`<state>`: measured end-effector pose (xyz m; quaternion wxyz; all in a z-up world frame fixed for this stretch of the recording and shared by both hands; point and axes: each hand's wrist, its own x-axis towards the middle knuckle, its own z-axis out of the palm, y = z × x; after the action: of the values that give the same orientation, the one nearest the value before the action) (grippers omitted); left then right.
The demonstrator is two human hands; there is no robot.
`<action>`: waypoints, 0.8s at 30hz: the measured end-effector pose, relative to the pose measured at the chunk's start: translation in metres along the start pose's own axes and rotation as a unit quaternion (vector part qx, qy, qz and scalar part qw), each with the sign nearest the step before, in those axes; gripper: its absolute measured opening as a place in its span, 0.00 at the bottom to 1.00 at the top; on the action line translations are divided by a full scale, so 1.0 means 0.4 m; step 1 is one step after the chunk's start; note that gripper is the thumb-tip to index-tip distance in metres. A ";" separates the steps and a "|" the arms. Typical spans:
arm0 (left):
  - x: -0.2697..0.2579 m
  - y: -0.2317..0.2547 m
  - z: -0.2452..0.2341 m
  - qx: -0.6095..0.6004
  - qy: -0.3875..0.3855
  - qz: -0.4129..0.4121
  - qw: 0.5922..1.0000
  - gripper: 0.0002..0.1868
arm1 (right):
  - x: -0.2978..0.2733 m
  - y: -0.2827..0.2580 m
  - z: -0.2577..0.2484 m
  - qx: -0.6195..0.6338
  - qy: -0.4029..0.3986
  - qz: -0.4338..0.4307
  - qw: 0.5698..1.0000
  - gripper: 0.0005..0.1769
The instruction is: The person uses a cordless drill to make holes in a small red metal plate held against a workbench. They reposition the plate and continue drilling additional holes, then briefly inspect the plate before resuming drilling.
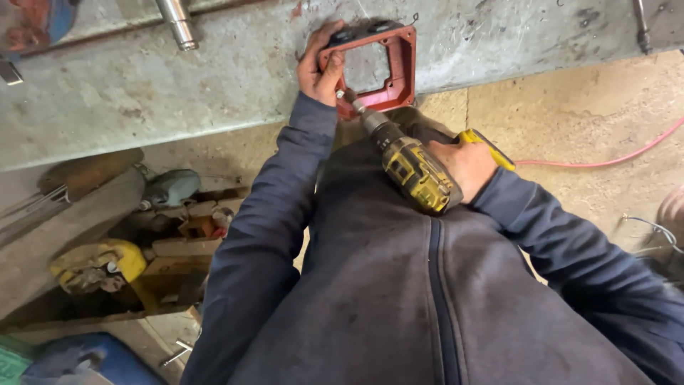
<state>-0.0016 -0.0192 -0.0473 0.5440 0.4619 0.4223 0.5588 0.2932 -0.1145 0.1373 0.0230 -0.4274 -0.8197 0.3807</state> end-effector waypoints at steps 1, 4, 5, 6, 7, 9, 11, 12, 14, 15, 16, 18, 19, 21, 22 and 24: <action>0.000 -0.005 -0.001 0.000 0.000 0.000 1.000 0.30 | 0.008 -0.008 -0.013 0.000 0.000 -0.001 1.000 0.14; -0.003 -0.027 0.002 -0.012 -0.009 0.026 1.000 0.29 | 0.007 -0.022 -0.030 0.007 0.043 -0.022 0.999 0.16; -0.002 -0.039 0.004 -0.046 0.001 0.017 0.999 0.28 | -0.003 -0.018 -0.025 0.004 0.047 -0.027 0.999 0.17; 0.001 -0.048 -0.002 -0.077 0.014 0.009 0.997 0.28 | -0.005 -0.012 -0.019 0.002 0.050 -0.036 0.998 0.17; 0.008 -0.041 -0.001 -0.077 0.014 0.010 0.997 0.28 | -0.003 0.000 -0.016 0.002 0.051 -0.036 0.998 0.17; -0.017 -0.026 0.005 0.000 0.012 0.027 1.000 0.28 | -0.025 0.012 0.001 -0.042 0.021 -0.049 0.998 0.13; 0.000 -0.036 0.004 -0.024 0.014 0.022 0.999 0.29 | -0.020 0.019 0.007 -0.023 0.019 -0.014 0.999 0.14; -0.007 -0.039 0.005 -0.048 0.014 0.009 0.999 0.29 | -0.027 0.014 0.015 0.002 0.012 0.024 1.000 0.15; -0.004 -0.053 0.007 -0.084 0.018 0.019 0.996 0.28 | -0.024 0.012 0.021 -0.008 0.005 0.007 1.000 0.15; 0.003 -0.060 0.008 -0.120 0.021 0.033 0.992 0.27 | -0.018 0.014 0.023 -0.019 0.001 -0.010 1.000 0.14; -0.003 -0.040 0.009 -0.119 0.023 0.031 0.992 0.27 | -0.014 0.004 0.017 -0.018 -0.001 -0.011 1.000 0.14; -0.002 -0.003 0.017 -0.086 0.013 0.012 0.996 0.29 | -0.004 -0.010 0.002 0.002 0.018 -0.005 1.000 0.16; 0.003 0.007 0.021 -0.088 0.012 0.013 0.996 0.29 | -0.009 -0.004 0.004 0.001 0.019 -0.004 1.000 0.16; -0.001 0.034 0.018 -0.053 0.034 -0.075 0.995 0.33 | -0.018 0.004 0.011 0.011 0.029 -0.023 0.999 0.14; 0.000 0.032 0.015 -0.052 0.036 -0.075 0.995 0.33 | -0.011 0.000 0.011 0.012 0.028 -0.025 0.999 0.14; 0.012 0.024 0.021 0.008 0.005 0.038 0.999 0.28 | -0.003 -0.005 0.006 -0.006 0.015 -0.018 1.000 0.14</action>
<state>0.0047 -0.0150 -0.0358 0.5171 0.4792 0.4116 0.5776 0.2916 -0.1175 0.1371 0.0402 -0.4181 -0.8292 0.3688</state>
